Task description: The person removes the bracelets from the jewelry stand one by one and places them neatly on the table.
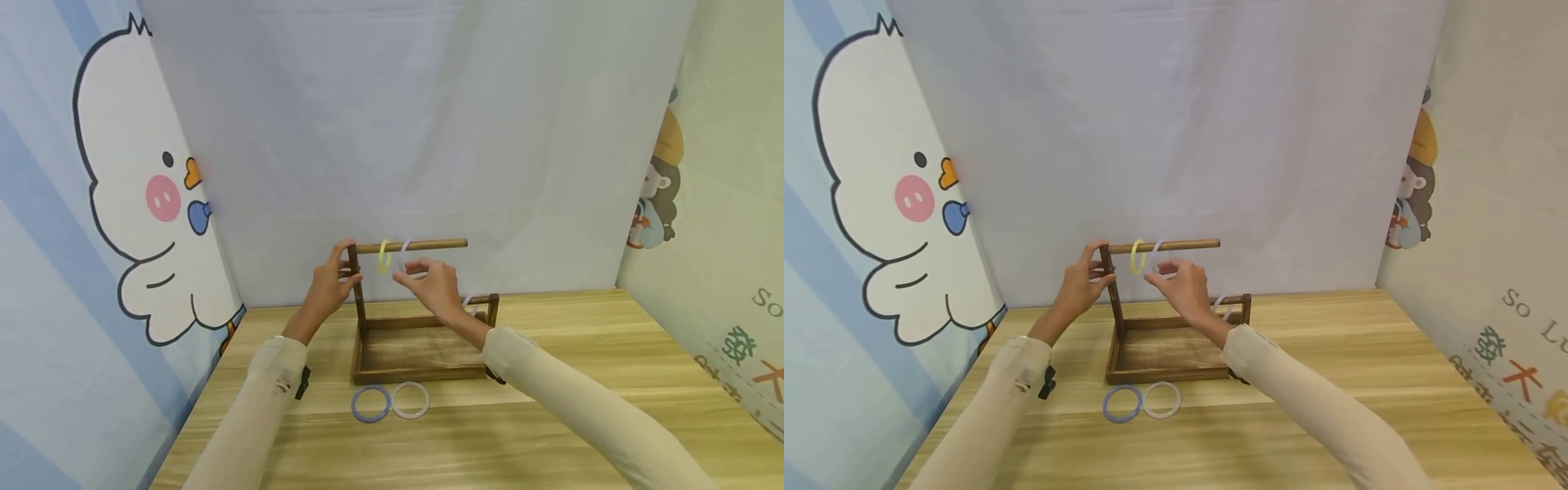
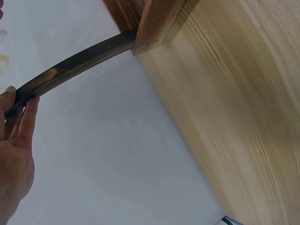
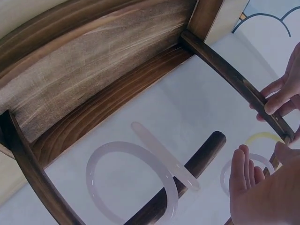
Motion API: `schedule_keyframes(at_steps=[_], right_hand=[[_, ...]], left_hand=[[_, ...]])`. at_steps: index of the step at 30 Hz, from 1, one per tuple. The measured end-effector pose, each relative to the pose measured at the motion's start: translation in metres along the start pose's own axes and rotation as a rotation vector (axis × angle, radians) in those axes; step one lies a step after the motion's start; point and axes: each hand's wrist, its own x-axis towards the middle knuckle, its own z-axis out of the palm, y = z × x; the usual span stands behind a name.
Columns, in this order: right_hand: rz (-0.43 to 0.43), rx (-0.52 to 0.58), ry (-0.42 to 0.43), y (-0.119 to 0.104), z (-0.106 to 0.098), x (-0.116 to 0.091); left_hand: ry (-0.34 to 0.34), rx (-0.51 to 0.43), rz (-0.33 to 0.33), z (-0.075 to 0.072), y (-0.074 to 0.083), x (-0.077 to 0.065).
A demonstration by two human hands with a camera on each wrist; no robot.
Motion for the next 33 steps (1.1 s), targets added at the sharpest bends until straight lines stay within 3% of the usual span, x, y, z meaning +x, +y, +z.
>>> schedule_keyframes(at_steps=[15, 33], right_hand=[[-0.001, -0.010, 0.032, -0.0033, -0.0035, 0.0097], [0.006, 0.019, 0.034, -0.0025, -0.0001, 0.0096]], left_hand=[[0.013, -0.014, 0.022, 0.0063, 0.0010, 0.0027], [0.004, -0.016, 0.013, 0.0019, -0.0005, 0.0010]])
